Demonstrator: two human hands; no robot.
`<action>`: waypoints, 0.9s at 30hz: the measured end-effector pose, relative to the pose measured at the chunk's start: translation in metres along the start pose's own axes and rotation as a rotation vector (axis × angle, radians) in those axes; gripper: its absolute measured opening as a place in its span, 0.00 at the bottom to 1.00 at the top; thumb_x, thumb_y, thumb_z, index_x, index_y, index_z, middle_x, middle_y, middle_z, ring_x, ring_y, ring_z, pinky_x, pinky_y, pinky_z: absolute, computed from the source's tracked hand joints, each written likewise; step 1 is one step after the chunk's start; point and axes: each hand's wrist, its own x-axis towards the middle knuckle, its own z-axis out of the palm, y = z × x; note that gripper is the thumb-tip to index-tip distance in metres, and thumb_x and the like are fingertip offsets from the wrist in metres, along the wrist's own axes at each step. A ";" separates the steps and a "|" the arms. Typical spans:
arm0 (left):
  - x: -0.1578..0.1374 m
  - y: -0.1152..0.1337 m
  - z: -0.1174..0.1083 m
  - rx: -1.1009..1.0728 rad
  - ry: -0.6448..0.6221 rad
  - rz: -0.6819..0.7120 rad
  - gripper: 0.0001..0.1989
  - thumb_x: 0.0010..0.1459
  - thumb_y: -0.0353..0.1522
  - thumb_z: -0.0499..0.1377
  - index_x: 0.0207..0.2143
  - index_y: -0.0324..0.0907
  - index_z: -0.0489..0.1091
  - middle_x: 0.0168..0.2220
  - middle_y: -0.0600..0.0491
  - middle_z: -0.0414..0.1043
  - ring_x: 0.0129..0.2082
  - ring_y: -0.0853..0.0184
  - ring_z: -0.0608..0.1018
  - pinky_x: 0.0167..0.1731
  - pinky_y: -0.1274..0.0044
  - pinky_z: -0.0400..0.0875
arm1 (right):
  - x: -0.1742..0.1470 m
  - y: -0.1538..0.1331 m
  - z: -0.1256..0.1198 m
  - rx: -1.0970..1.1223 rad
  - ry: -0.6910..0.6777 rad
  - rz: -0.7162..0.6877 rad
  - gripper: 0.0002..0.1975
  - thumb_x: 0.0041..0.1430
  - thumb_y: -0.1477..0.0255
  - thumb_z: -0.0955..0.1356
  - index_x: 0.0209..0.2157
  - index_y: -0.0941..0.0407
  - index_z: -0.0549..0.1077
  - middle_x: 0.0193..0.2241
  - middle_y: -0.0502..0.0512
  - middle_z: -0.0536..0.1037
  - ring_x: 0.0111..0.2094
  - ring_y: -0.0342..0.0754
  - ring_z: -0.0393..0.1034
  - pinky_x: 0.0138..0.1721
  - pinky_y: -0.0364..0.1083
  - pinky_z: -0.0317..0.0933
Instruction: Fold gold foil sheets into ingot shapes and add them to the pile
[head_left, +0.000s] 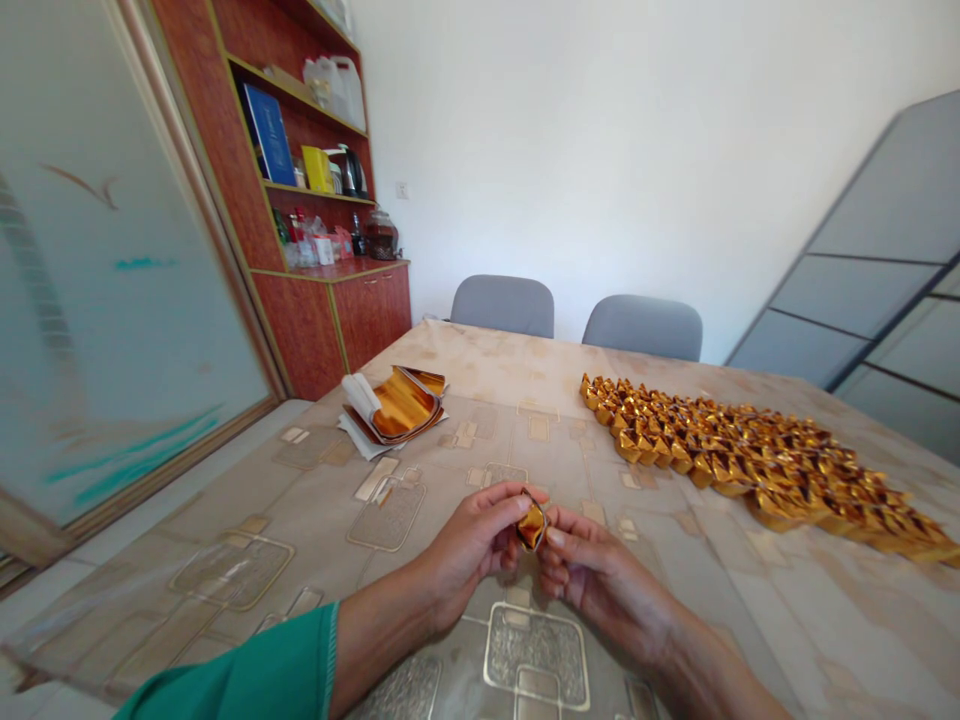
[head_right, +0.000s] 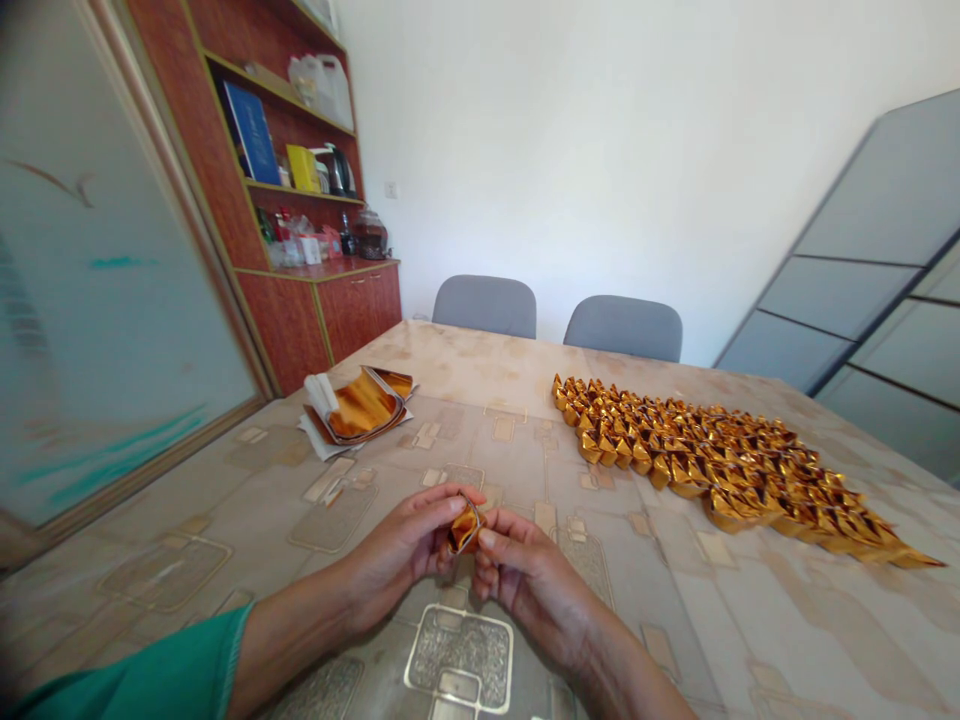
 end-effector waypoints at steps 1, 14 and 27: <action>0.001 -0.001 -0.001 -0.012 -0.001 -0.002 0.17 0.53 0.40 0.65 0.40 0.39 0.75 0.30 0.54 0.72 0.23 0.76 0.69 0.23 0.83 0.61 | 0.000 0.000 -0.001 0.006 0.010 0.002 0.12 0.49 0.71 0.78 0.36 0.59 0.78 0.23 0.47 0.71 0.22 0.37 0.59 0.27 0.40 0.56; 0.001 -0.002 -0.002 -0.252 -0.102 -0.155 0.15 0.48 0.30 0.69 0.38 0.40 0.70 0.29 0.57 0.71 0.21 0.78 0.69 0.23 0.84 0.61 | 0.001 -0.002 0.002 -0.057 0.088 -0.025 0.15 0.47 0.68 0.79 0.35 0.60 0.77 0.22 0.47 0.70 0.22 0.38 0.60 0.27 0.41 0.57; 0.003 -0.002 -0.003 -0.242 -0.107 -0.147 0.14 0.50 0.31 0.66 0.40 0.40 0.69 0.30 0.55 0.73 0.22 0.77 0.71 0.25 0.83 0.65 | 0.001 -0.004 0.001 -0.100 0.091 -0.042 0.15 0.47 0.67 0.78 0.34 0.59 0.77 0.23 0.47 0.70 0.22 0.39 0.60 0.27 0.42 0.57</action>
